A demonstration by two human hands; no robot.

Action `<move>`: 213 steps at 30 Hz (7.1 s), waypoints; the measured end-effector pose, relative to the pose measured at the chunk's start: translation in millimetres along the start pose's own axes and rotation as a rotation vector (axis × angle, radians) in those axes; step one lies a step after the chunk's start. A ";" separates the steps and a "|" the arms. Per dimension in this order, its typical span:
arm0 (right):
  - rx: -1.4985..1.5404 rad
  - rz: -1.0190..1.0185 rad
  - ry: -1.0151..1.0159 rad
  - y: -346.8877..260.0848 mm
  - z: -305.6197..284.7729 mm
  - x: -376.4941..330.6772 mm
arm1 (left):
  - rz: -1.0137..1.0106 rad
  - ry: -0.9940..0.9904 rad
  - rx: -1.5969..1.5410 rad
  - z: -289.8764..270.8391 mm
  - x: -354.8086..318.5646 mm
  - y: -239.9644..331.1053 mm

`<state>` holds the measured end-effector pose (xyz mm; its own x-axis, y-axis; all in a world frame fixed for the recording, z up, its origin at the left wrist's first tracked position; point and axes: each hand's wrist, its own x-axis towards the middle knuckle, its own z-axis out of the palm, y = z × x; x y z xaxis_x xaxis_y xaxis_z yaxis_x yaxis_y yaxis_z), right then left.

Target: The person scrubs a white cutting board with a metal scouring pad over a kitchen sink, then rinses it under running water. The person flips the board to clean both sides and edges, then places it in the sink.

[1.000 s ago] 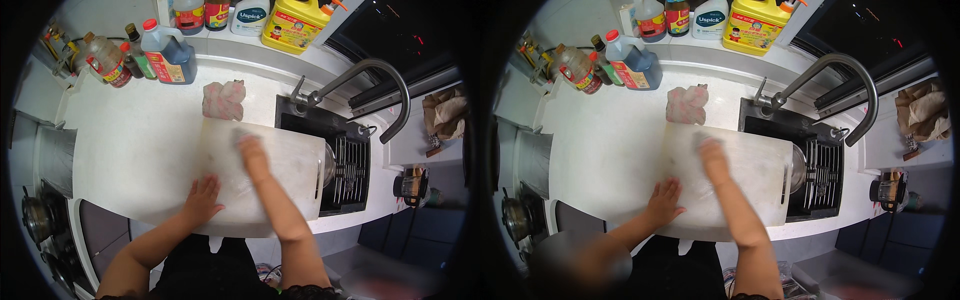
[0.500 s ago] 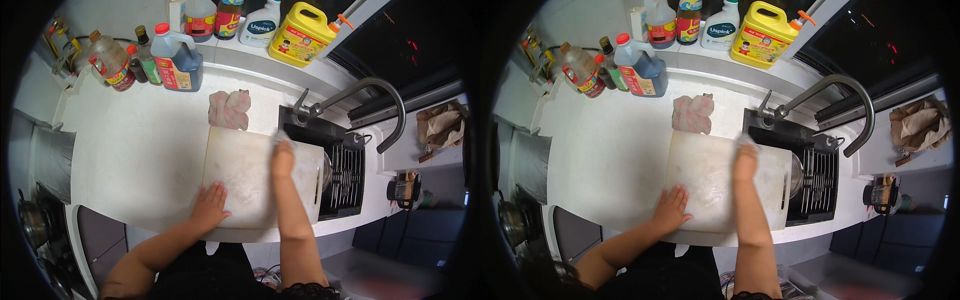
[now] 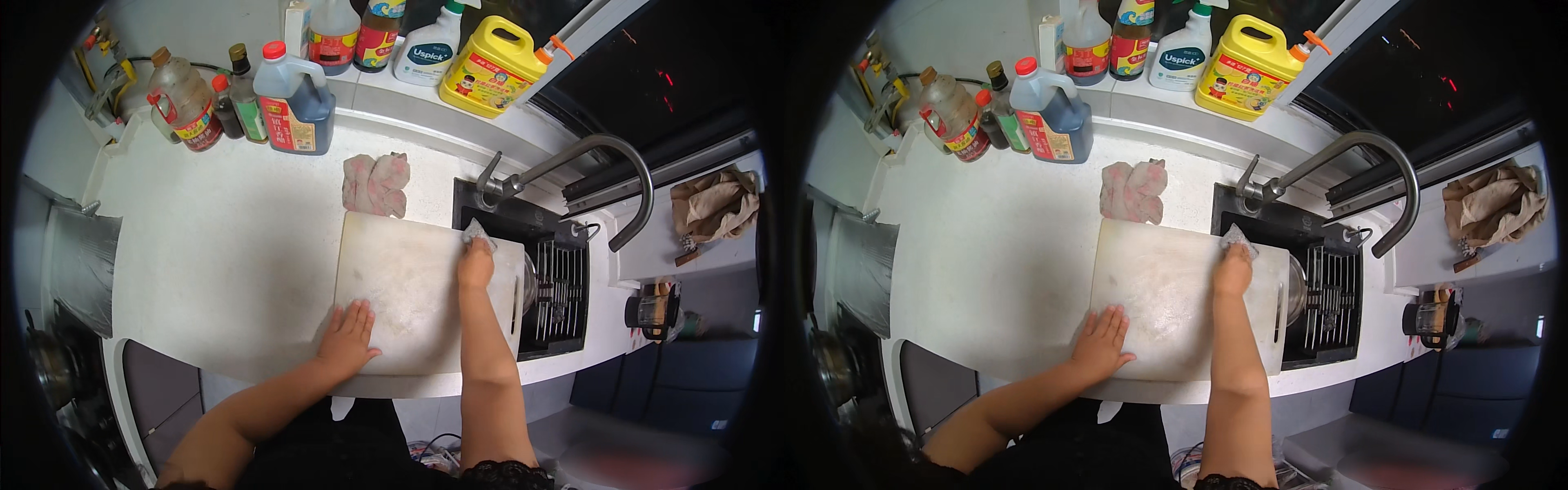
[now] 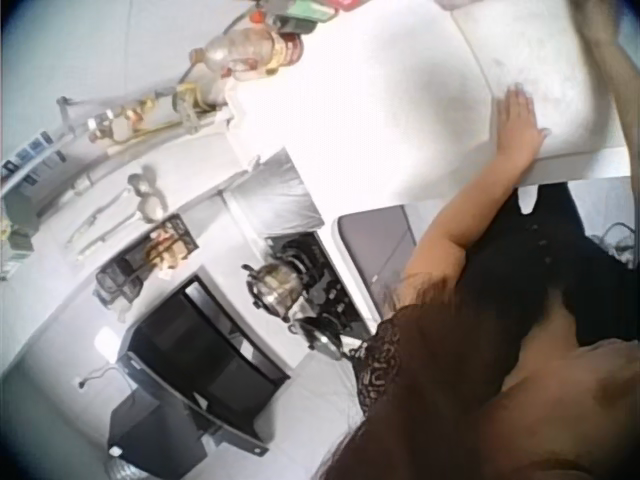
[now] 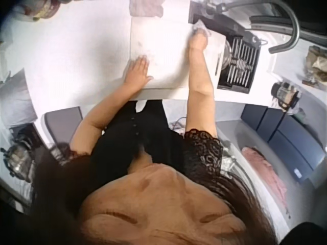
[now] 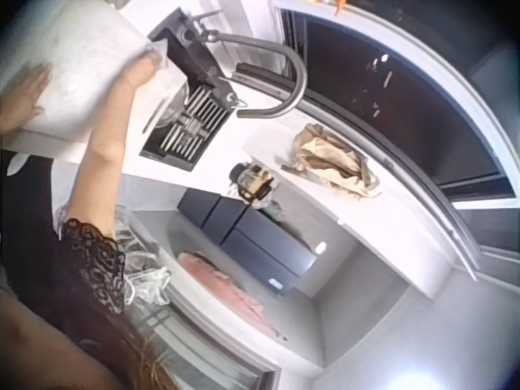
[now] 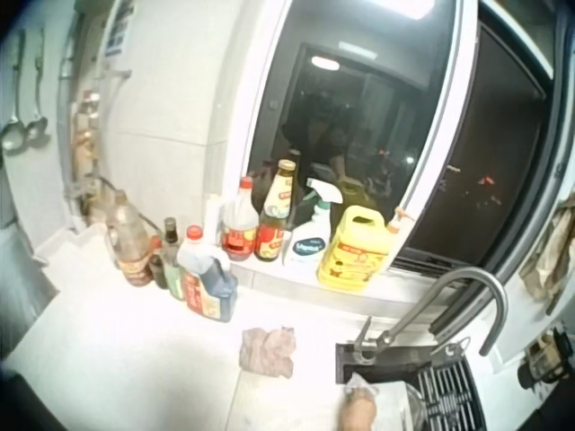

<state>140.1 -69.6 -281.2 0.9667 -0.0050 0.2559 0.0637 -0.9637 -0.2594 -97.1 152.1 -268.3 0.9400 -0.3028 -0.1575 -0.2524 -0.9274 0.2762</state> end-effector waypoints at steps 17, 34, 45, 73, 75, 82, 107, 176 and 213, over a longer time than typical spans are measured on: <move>0.075 -0.068 0.066 -40.4 53.1 -17.5 | 0.005 0.008 -0.001 2.4 0.5 3.7; 0.250 -0.356 -0.197 -96.5 -6.7 -137.5 | -0.016 -0.005 -0.014 -10.0 -3.7 2.3; 0.371 -0.500 -0.142 -153.9 39.6 -68.4 | 0.077 0.062 0.006 1.8 -31.2 4.2; 0.400 -0.515 -0.286 -110.2 -39.8 -180.5 | 0.083 0.117 0.019 9.2 -49.7 -4.6; 0.402 -0.534 -0.207 -118.2 -21.8 -160.8 | 0.086 0.117 0.037 7.6 -50.4 -3.8; 0.333 -0.532 -0.133 -141.3 5.2 -124.7 | 0.093 0.171 -0.025 15.7 -51.3 -8.4; 0.317 -0.671 -0.108 -128.0 -2.8 -133.1 | 0.037 0.033 -0.100 -3.5 -60.8 -18.6; 0.047 -0.122 0.230 89.3 -83.9 -208.0 | -0.012 0.269 -0.008 3.1 -68.4 -11.2; 0.158 -0.145 0.146 136.0 -82.7 -226.2 | -0.207 -0.078 0.208 -20.5 -48.1 30.6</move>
<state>-90.4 -221.5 -297.4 0.8994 0.0808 0.4295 0.2481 -0.9034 -0.3497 -145.3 142.8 -232.8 0.9579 -0.1108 -0.2649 -0.1063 -0.9938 0.0316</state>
